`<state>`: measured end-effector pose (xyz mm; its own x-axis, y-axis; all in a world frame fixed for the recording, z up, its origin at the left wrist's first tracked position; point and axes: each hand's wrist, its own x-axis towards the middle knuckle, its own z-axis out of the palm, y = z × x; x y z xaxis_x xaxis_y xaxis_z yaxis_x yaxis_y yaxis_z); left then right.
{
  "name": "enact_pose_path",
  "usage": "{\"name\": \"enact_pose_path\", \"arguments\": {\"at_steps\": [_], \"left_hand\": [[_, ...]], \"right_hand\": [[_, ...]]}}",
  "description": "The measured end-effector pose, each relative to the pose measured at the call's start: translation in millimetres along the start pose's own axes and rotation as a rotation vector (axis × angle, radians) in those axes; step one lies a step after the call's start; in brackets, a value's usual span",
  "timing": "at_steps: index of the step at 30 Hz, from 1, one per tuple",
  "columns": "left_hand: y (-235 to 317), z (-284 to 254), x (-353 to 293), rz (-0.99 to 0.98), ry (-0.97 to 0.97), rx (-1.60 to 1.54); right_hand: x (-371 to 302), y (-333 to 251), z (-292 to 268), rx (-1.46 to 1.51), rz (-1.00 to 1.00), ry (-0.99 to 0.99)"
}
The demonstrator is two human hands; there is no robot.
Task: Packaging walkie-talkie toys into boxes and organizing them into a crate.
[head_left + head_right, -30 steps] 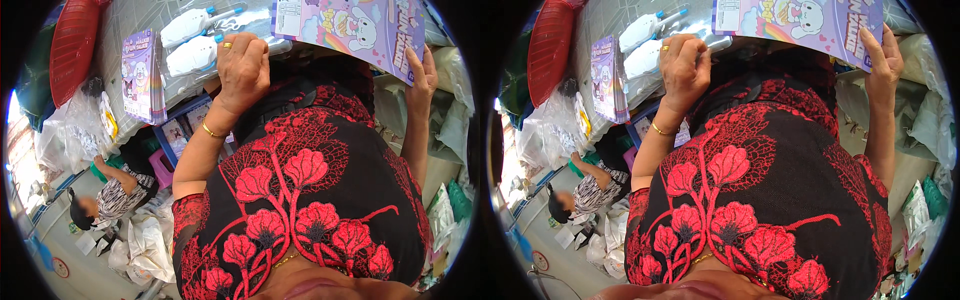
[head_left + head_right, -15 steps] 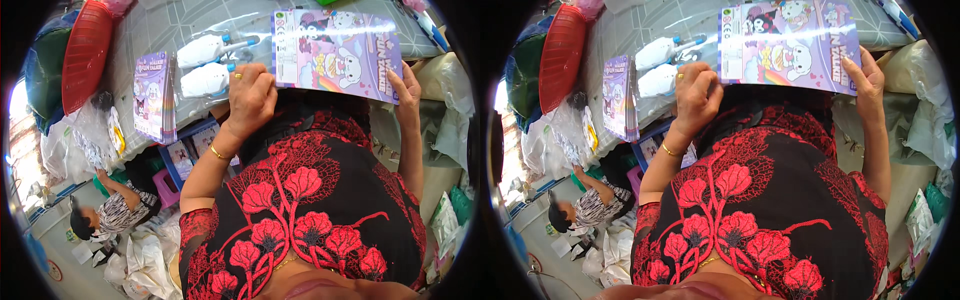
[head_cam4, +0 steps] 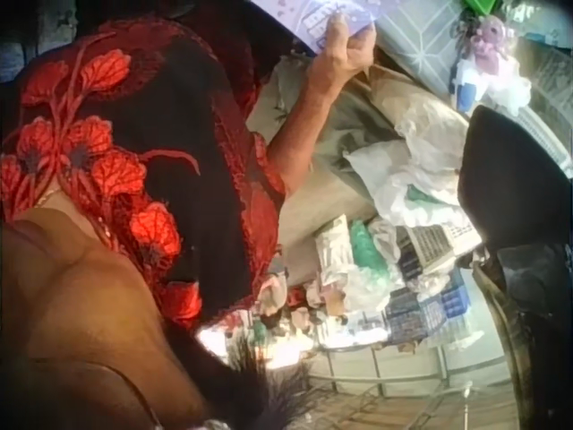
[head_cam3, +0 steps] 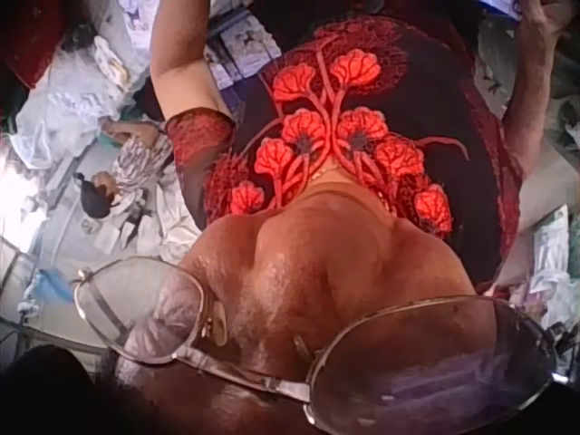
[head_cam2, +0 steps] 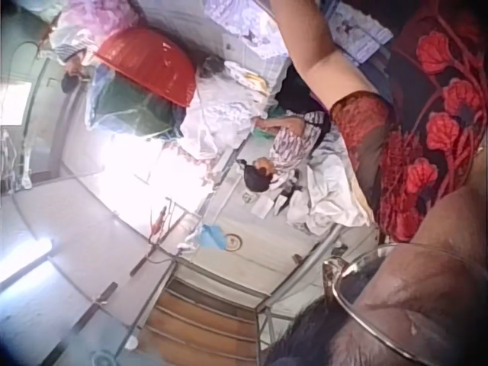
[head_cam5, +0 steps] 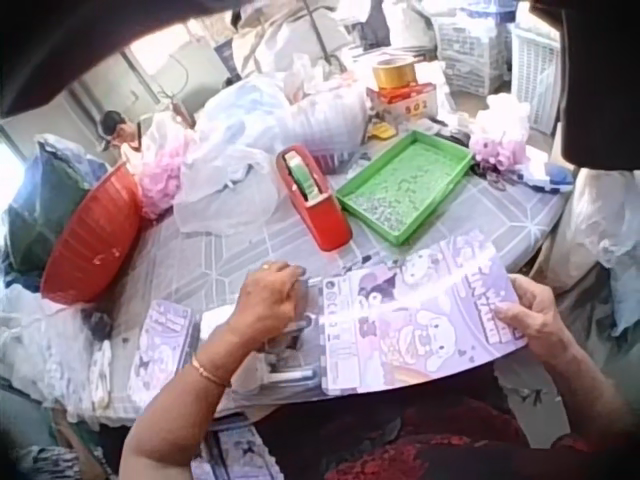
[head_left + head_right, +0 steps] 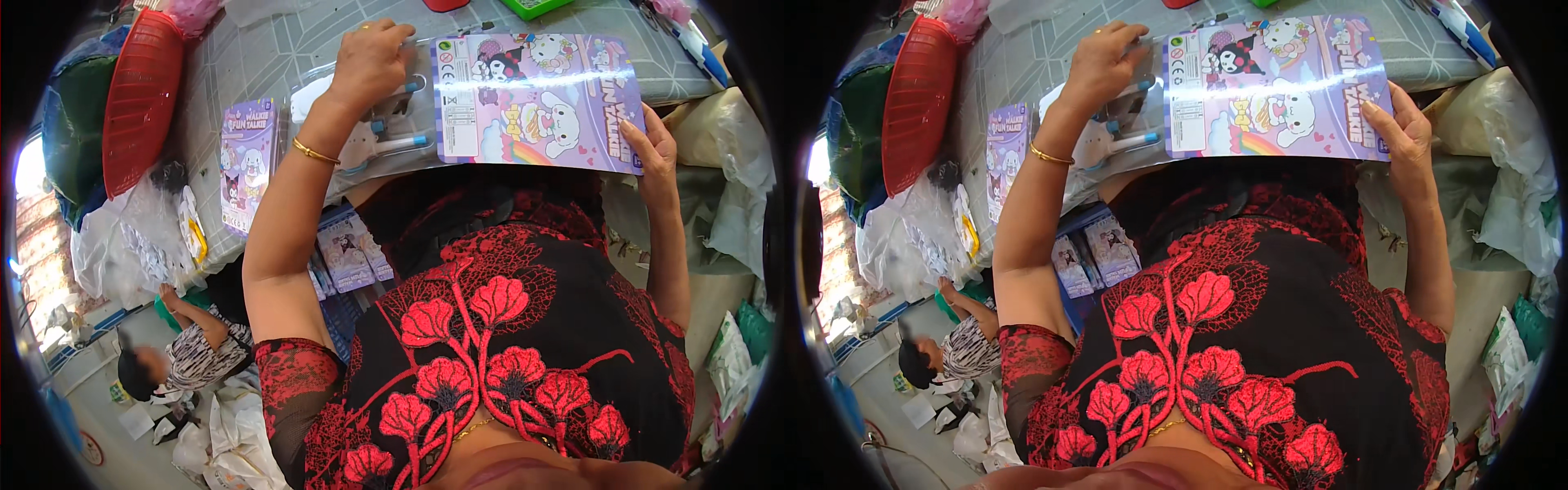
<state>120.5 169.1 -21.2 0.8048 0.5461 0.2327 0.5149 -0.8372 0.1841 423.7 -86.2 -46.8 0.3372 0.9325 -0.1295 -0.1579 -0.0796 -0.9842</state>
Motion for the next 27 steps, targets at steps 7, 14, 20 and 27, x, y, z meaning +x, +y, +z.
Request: {"name": "enact_pose_path", "arguments": {"at_steps": [7, 14, 20, 27], "left_hand": [[-6, 10, 4, 0.058, 0.082, -0.194], [-9, 7, 2, -0.037, 0.145, -0.478], [-1, 2, -4, -0.162, 0.136, -0.659], [0, 5, -3, -0.171, 0.181, -0.655]], "right_hand": [[2, 6, -6, 0.045, 0.027, -0.031], [11, 10, -9, 0.158, -0.016, -0.023], [17, 3, -14, 0.222, -0.006, -0.087], [35, -18, -26, -0.004, 0.058, -0.189]]}}
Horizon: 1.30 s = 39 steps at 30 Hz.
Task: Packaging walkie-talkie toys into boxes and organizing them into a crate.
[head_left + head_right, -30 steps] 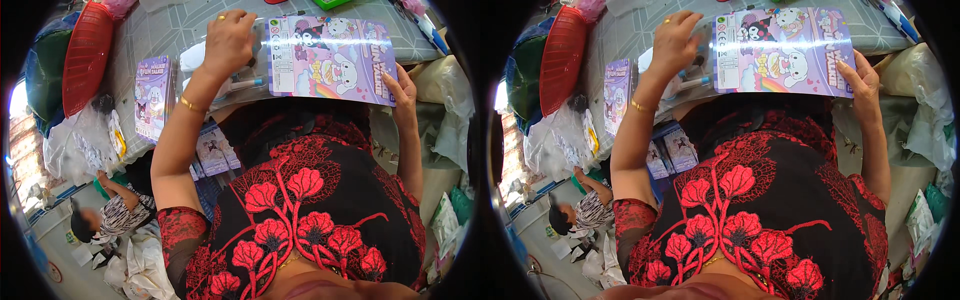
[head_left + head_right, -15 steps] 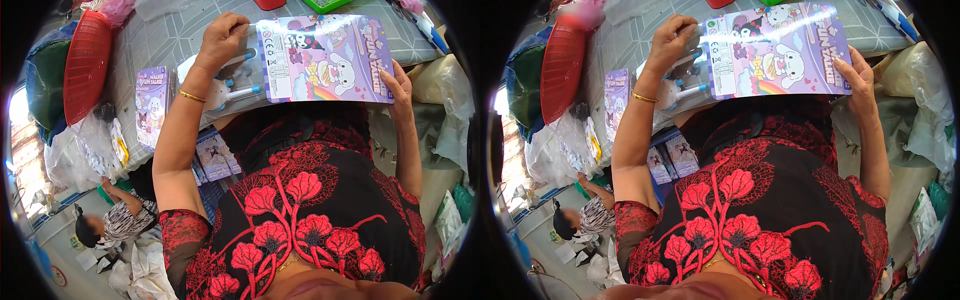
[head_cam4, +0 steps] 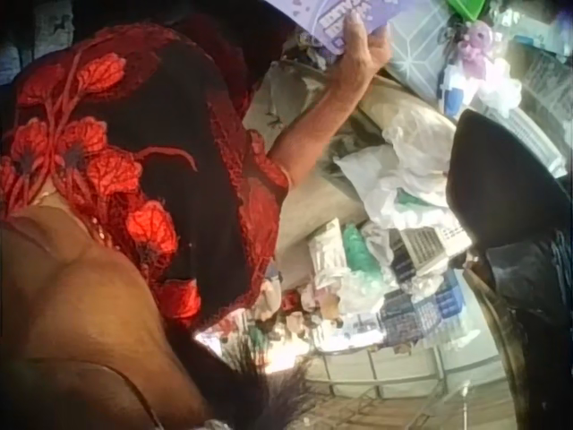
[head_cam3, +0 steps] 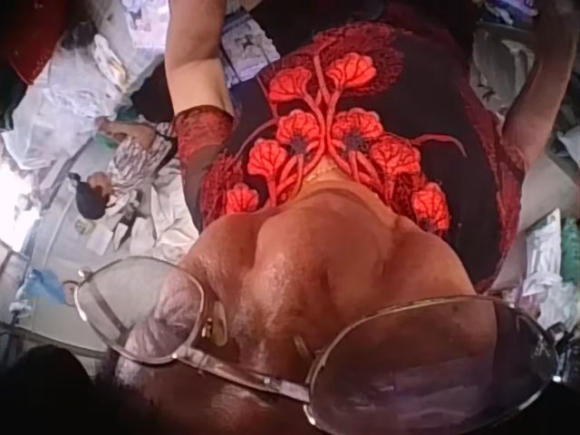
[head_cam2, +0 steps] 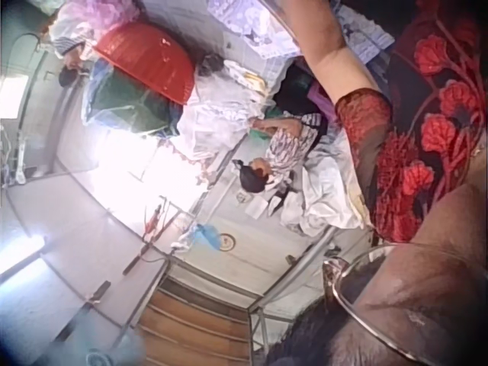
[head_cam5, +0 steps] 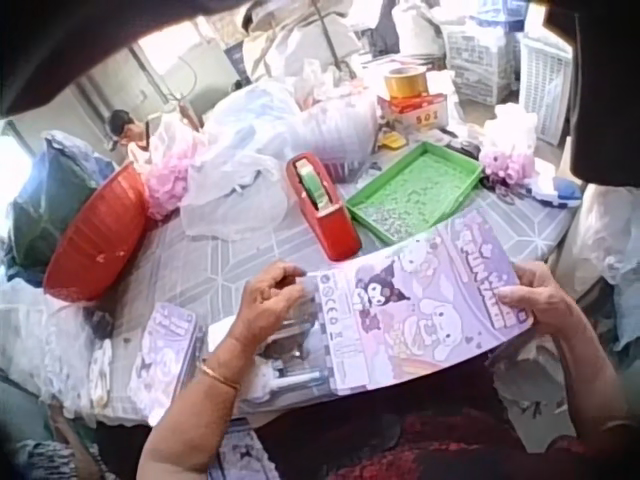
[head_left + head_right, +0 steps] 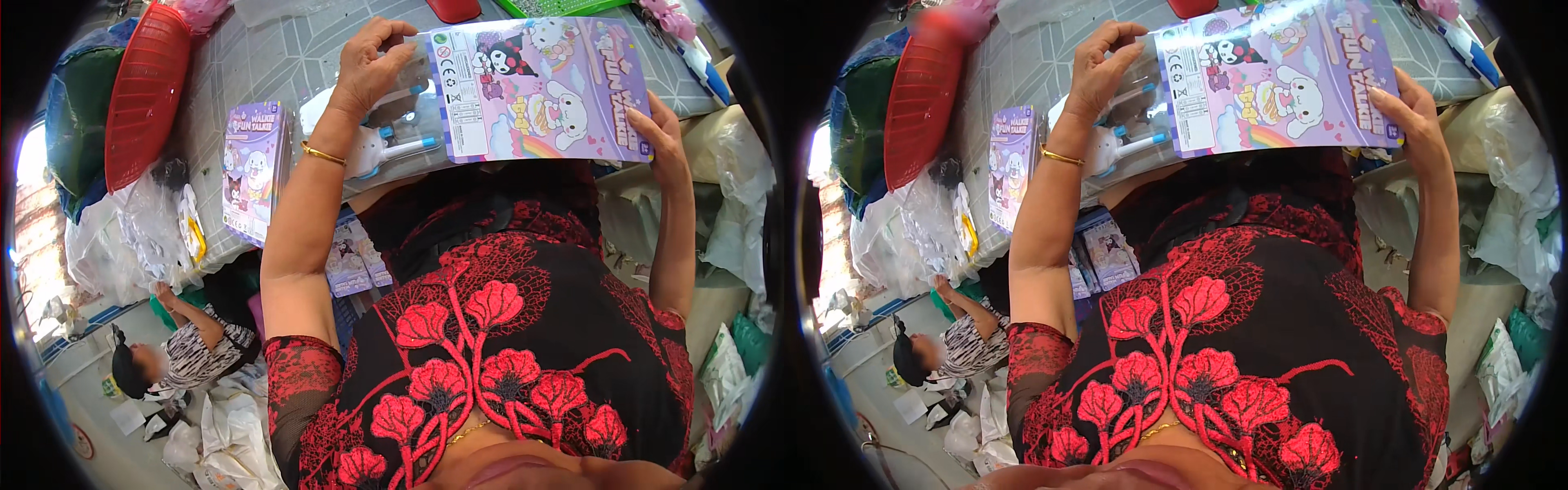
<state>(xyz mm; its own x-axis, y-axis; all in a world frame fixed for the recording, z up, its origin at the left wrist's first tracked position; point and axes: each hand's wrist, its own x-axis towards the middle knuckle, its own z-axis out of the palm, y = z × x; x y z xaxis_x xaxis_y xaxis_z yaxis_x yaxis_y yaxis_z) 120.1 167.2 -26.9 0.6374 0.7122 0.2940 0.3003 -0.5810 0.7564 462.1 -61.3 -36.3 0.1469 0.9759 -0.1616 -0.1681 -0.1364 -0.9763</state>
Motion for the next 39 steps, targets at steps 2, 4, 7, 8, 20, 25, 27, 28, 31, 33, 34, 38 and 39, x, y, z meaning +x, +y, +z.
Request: {"name": "enact_pose_path", "arguments": {"at_steps": [2, 4, 7, 8, 20, 25, 27, 28, 31, 33, 34, 38, 39], "left_hand": [[2, 1, 1, -0.007, 0.012, -0.006], [0, 1, 1, -0.053, 0.059, -0.076], [-1, 5, 4, -0.064, 0.063, -0.126], [0, 6, 4, -0.070, 0.047, -0.147], [6, 1, -2, -0.102, -0.021, -0.255], [8, 2, 1, -0.082, -0.037, -0.271], [7, 3, -1, -0.124, -0.032, -0.295], [7, 3, -1, -0.127, -0.028, -0.293], [9, 2, -1, -0.095, -0.029, -0.265], [11, 2, -1, -0.036, 0.001, -0.229], [11, 2, -1, -0.036, 0.001, -0.233], [11, 5, 0, -0.057, -0.016, -0.249], [12, 7, 0, -0.082, -0.013, -0.284]], "right_hand": [[7, -2, -6, -0.026, 0.074, -0.013], [11, 1, -7, -0.006, 0.075, -0.006], [13, -6, -8, 0.022, 0.047, -0.009], [14, -7, -10, -0.016, 0.039, -0.024], [14, -21, -11, -0.024, 0.024, -0.051], [25, -19, -4, 0.045, -0.003, -0.053], [27, -22, -14, -0.047, 0.060, -0.042], [28, -25, -19, -0.087, 0.100, -0.040], [28, -28, -20, -0.085, 0.140, -0.031], [29, -30, -16, -0.049, 0.167, -0.019], [31, -33, -11, -0.057, 0.198, -0.004], [37, -36, 7, -0.098, 0.139, -0.022], [37, -36, 13, -0.075, 0.113, -0.022]]}}
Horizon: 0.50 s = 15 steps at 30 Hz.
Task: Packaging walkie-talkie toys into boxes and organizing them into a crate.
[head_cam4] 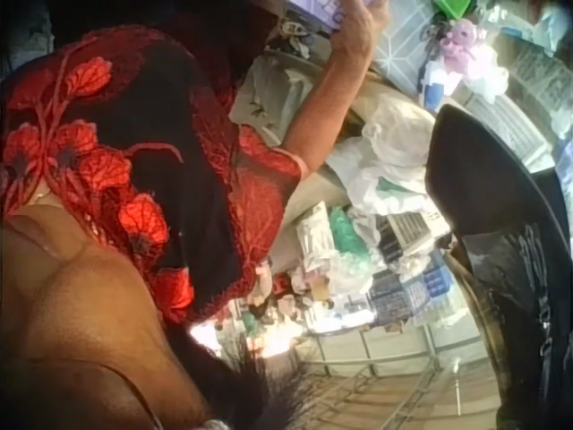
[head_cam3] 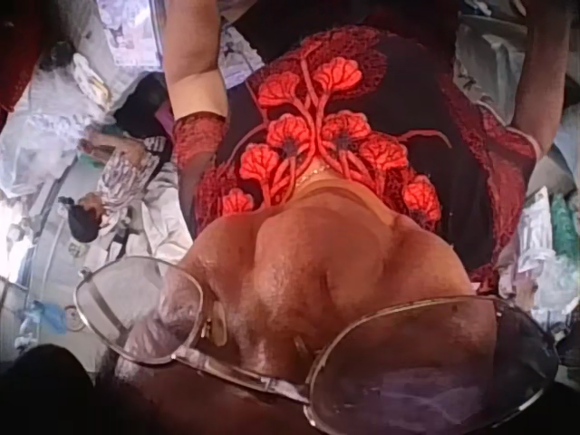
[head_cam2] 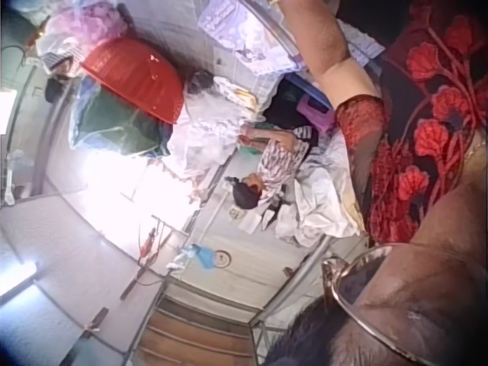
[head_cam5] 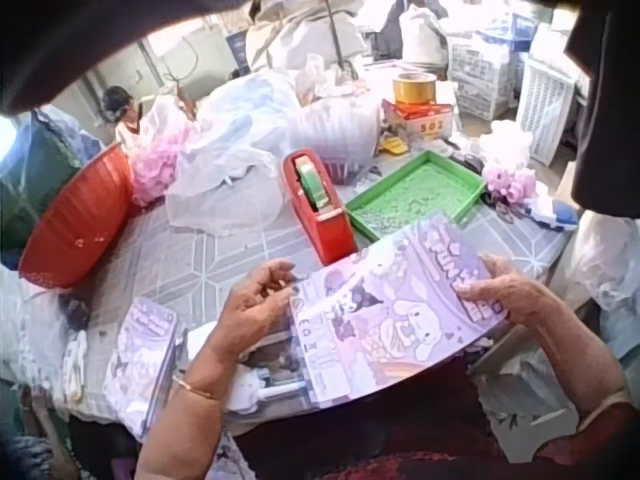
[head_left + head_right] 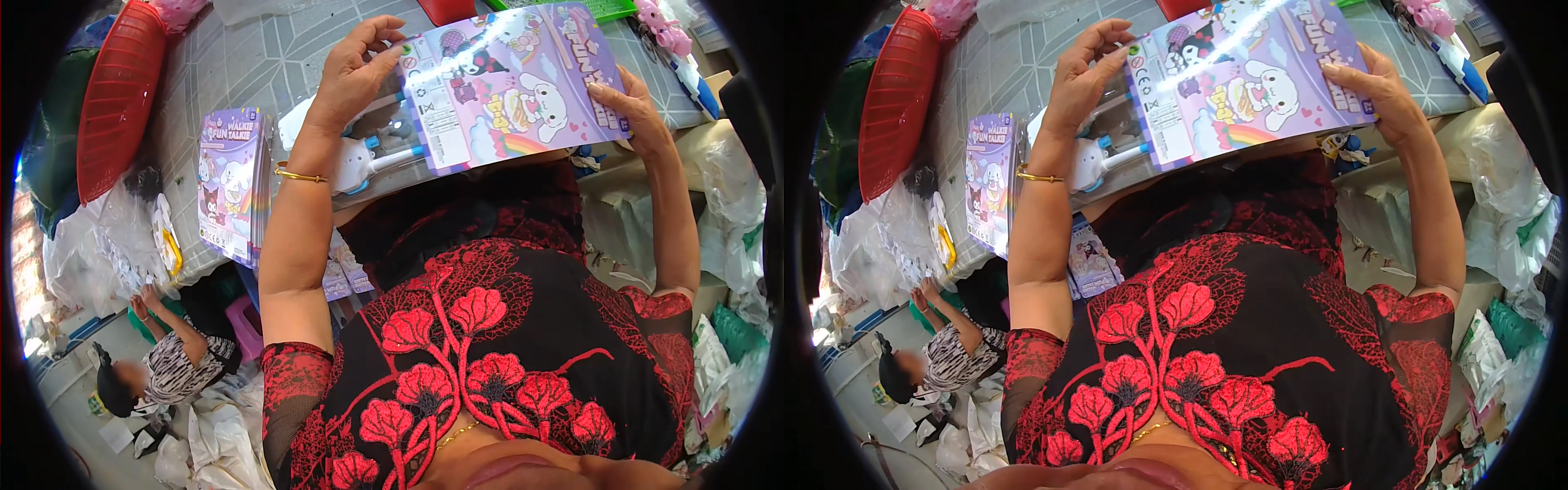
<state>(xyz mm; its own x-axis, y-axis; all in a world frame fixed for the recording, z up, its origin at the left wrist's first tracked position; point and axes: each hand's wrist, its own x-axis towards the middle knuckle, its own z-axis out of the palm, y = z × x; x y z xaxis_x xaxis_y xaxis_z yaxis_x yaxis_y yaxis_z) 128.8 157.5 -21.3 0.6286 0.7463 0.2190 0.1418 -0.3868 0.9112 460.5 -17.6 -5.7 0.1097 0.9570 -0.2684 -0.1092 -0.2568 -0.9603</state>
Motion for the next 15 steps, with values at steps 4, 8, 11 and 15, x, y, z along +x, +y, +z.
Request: {"name": "enact_pose_path", "arguments": {"at_steps": [4, 8, 11, 15], "left_hand": [[6, 3, 1, -0.006, 0.012, -0.015], [-36, -8, 8, 0.487, -0.117, -0.533], [56, -13, -8, -0.169, 0.042, 0.136], [69, -45, -70, 0.225, 0.284, 0.866]], "right_hand": [[11, 3, 32, -0.083, -0.008, -0.045], [21, 1, 61, 0.024, -0.003, -0.086], [20, 5, 51, -0.005, 0.014, -0.041], [15, 9, 44, -0.049, 0.058, -0.084]]}}
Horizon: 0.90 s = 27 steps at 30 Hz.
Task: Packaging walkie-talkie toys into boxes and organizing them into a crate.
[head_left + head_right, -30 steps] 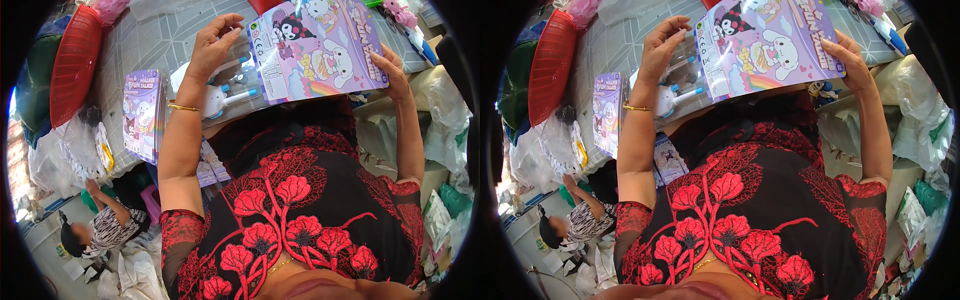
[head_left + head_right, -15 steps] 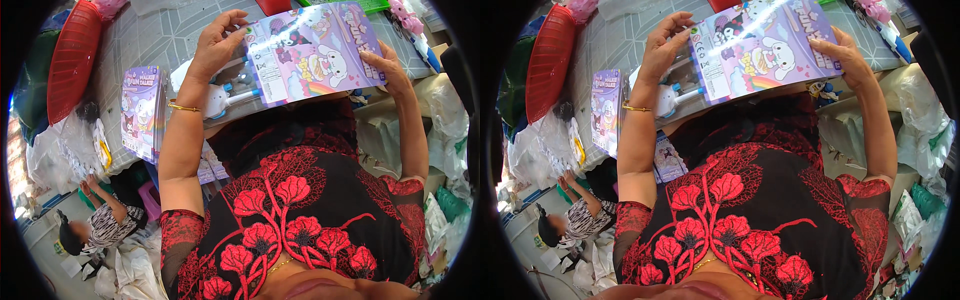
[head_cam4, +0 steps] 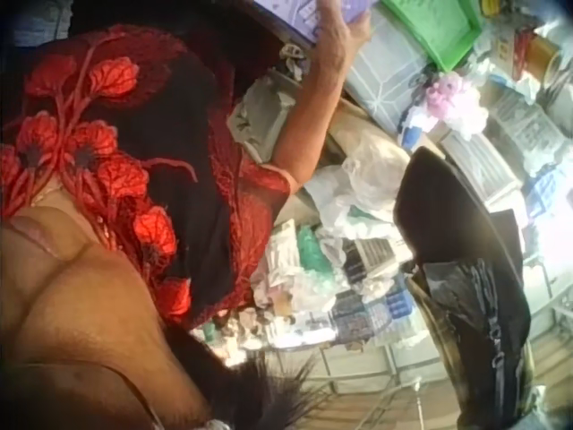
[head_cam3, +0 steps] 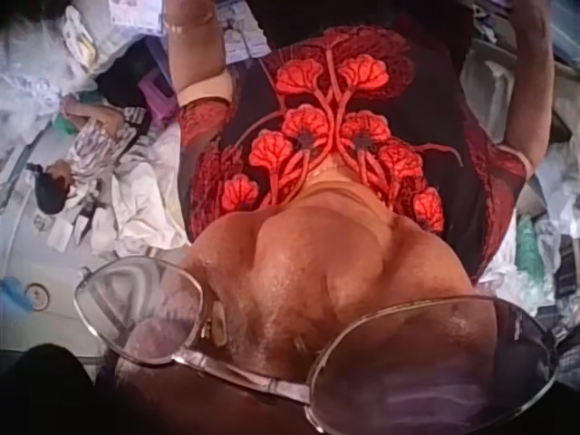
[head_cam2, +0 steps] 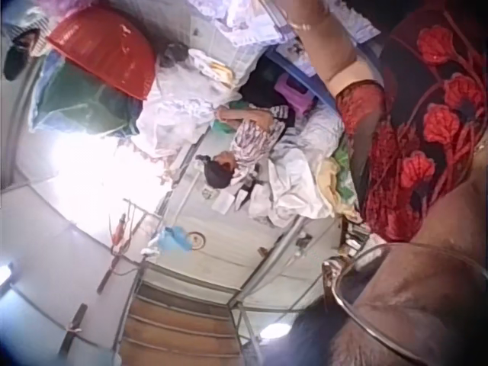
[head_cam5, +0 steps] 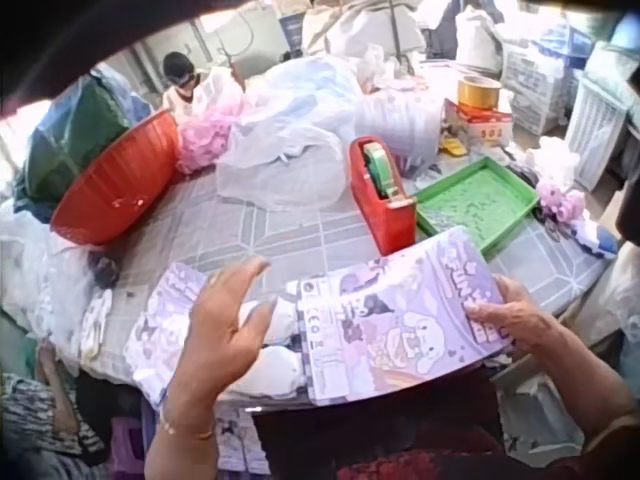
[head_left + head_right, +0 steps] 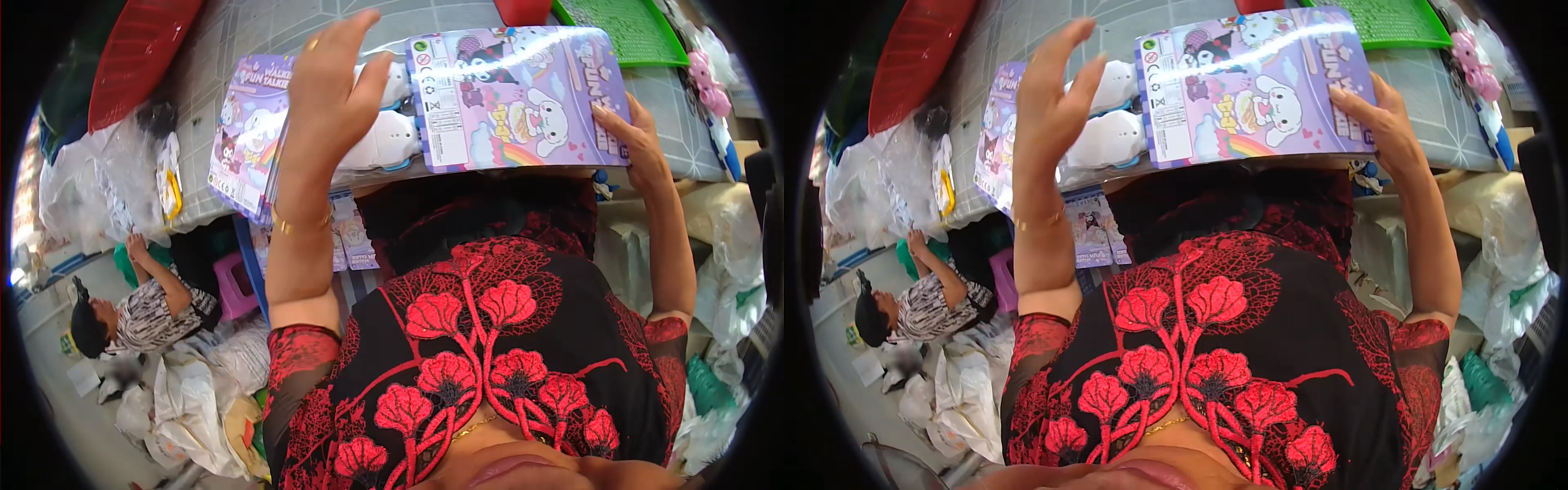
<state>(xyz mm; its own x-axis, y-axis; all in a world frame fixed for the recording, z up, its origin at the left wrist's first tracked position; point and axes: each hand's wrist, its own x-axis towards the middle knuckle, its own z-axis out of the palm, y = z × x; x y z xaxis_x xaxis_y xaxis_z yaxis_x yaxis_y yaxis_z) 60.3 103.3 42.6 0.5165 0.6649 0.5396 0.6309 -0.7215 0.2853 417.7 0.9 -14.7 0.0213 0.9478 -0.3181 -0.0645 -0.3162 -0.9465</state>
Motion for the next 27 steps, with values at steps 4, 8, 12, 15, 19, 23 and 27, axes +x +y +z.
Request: {"name": "enact_pose_path", "arguments": {"at_steps": [4, 8, 12, 15, 19, 23, 27], "left_hand": [[2, -15, -63, -0.209, -0.076, 0.166], [-3, -1, -90, -0.267, -0.023, 0.162], [-5, 4, -91, -0.254, 0.021, 0.097], [-4, 4, -86, -0.246, 0.017, 0.084], [-6, 0, -88, -0.230, 0.014, 0.080], [-11, -2, -96, -0.246, 0.049, -0.029], [-5, -1, -99, -0.280, 0.085, -0.125]], "right_hand": [[10, 3, 0, 0.040, 0.005, -0.017], [15, -1, 6, 0.088, 0.013, -0.035], [18, 0, 13, 0.095, 0.034, -0.063], [24, 3, 35, 0.044, -0.005, -0.065], [31, -6, 55, -0.010, -0.052, -0.049], [33, -11, 54, -0.008, -0.035, -0.083], [34, -4, 51, -0.003, -0.033, -0.084]]}}
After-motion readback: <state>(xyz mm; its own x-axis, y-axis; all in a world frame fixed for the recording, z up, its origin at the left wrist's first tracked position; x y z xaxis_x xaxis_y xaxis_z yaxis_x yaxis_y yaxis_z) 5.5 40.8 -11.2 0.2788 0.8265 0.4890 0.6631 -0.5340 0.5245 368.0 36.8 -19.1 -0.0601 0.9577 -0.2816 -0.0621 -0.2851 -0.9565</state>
